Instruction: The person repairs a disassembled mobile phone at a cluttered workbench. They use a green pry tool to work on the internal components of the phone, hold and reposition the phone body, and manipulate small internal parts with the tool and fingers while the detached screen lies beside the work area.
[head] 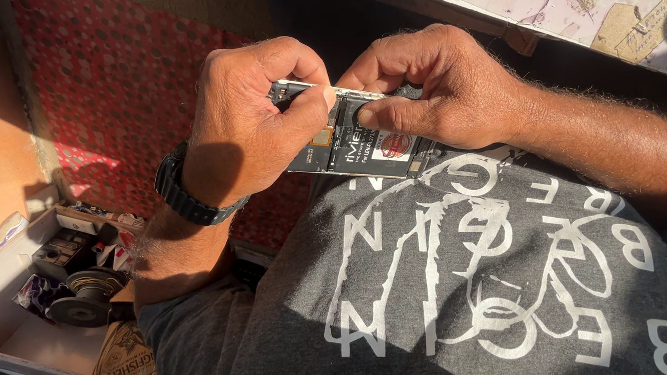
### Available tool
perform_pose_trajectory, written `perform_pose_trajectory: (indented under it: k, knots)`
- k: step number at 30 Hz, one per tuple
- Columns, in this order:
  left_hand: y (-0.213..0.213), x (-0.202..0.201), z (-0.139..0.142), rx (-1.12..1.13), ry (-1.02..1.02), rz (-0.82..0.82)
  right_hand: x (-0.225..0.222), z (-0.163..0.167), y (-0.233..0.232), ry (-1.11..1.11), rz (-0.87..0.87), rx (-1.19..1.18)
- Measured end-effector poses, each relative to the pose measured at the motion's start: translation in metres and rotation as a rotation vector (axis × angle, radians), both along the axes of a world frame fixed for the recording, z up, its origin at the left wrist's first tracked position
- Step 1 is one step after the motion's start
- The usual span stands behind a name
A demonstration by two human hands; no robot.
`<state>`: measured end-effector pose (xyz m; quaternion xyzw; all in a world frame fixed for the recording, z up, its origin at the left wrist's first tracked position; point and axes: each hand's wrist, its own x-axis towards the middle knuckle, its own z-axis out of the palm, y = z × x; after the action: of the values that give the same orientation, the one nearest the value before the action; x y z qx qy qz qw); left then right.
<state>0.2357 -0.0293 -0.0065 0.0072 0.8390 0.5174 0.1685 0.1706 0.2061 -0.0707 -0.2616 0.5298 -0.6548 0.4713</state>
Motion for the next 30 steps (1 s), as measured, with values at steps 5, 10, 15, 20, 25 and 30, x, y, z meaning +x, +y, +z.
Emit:
perform_pose_trajectory:
  k: [5, 10, 15, 20, 25, 30]
  knots:
    - [-0.001, -0.003, 0.000, -0.008, 0.034, -0.024, -0.003, 0.002, -0.001, 0.056, -0.004, 0.001]
    - [-0.003, -0.004, -0.001, -0.033, 0.061, -0.029, -0.004, 0.005, -0.003, 0.012, -0.007, -0.011]
    - [-0.005, -0.002, -0.003, -0.041, 0.105, -0.036, 0.000, 0.008, -0.006, -0.074, -0.007, 0.094]
    - [-0.005, -0.002, 0.001, -0.034, 0.136, -0.041, 0.001, 0.011, -0.005, -0.048, -0.022, 0.061]
    - [-0.003, -0.006, 0.005, -0.029, 0.143, -0.052, 0.001, 0.010, -0.001, -0.052, -0.030, 0.031]
    - [0.000, -0.008, 0.007, -0.021, 0.110, -0.037, -0.001, 0.012, 0.001, 0.003, -0.034, 0.012]
